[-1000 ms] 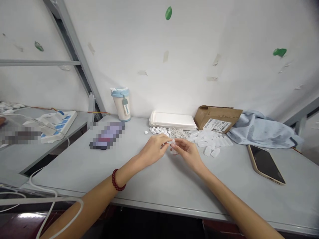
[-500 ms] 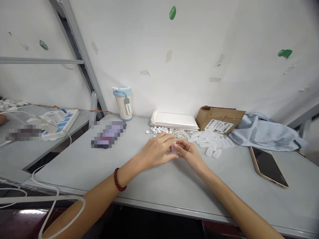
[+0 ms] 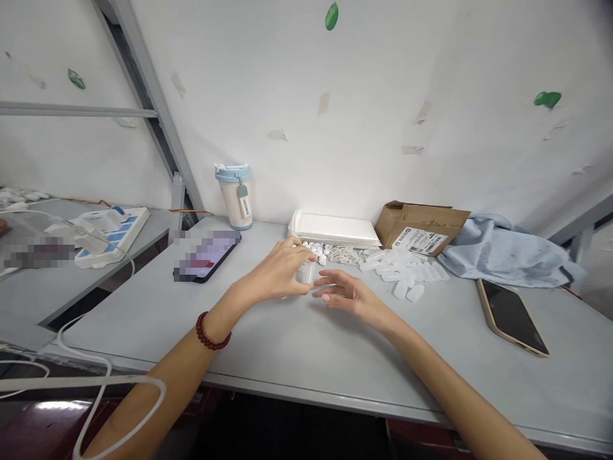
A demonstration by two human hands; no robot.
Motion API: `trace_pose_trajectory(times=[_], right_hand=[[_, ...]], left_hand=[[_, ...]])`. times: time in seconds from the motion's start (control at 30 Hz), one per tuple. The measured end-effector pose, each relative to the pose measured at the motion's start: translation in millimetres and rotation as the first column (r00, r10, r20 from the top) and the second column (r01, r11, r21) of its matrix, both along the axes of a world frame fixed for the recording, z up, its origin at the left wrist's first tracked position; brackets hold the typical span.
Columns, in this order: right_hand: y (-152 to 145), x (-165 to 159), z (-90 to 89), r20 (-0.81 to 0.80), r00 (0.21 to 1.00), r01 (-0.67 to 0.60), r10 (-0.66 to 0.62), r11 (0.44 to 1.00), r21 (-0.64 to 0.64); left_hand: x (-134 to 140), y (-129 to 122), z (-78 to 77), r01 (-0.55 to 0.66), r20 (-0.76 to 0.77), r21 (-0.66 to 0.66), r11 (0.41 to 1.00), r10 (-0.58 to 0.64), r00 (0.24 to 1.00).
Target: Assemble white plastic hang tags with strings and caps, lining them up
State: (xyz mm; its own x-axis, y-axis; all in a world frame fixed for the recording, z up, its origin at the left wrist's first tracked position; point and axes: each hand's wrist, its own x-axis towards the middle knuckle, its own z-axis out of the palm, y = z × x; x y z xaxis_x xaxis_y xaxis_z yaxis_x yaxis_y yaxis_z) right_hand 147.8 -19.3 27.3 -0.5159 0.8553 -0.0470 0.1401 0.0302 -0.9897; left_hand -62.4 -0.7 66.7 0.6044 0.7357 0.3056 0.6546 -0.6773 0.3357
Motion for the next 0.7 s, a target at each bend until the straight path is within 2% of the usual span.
trace_pose_trajectory(times=[0.13, 0.27, 0.57, 0.7], right_hand=[[-0.9, -3.1, -1.8, 0.111, 0.993, 0.041, -0.049, 0.996, 0.074], [-1.8, -4.6, -0.2, 0.199, 0.979, 0.029, -0.053, 0.992, 0.125], [-2.2, -5.6, -3.3, 0.237, 0.971, -0.015, -0.036, 0.977, 0.211], [-4.5, -7.7, -4.5, 0.278, 0.960, -0.057, -0.027, 0.955, 0.291]], left_hand=[[-12.2, 1.6, 3.4, -0.042, -0.081, -0.157, 0.987, 0.030, 0.996], [-16.2, -0.6, 6.1, -0.081, -0.204, -0.274, 0.958, 0.024, 0.979], [-6.6, -3.4, 4.5, -0.101, -0.327, -0.275, 0.956, 0.005, 0.945], [-8.4, 0.7, -0.2, -0.089, -0.318, -0.306, 0.948, -0.014, 0.948]])
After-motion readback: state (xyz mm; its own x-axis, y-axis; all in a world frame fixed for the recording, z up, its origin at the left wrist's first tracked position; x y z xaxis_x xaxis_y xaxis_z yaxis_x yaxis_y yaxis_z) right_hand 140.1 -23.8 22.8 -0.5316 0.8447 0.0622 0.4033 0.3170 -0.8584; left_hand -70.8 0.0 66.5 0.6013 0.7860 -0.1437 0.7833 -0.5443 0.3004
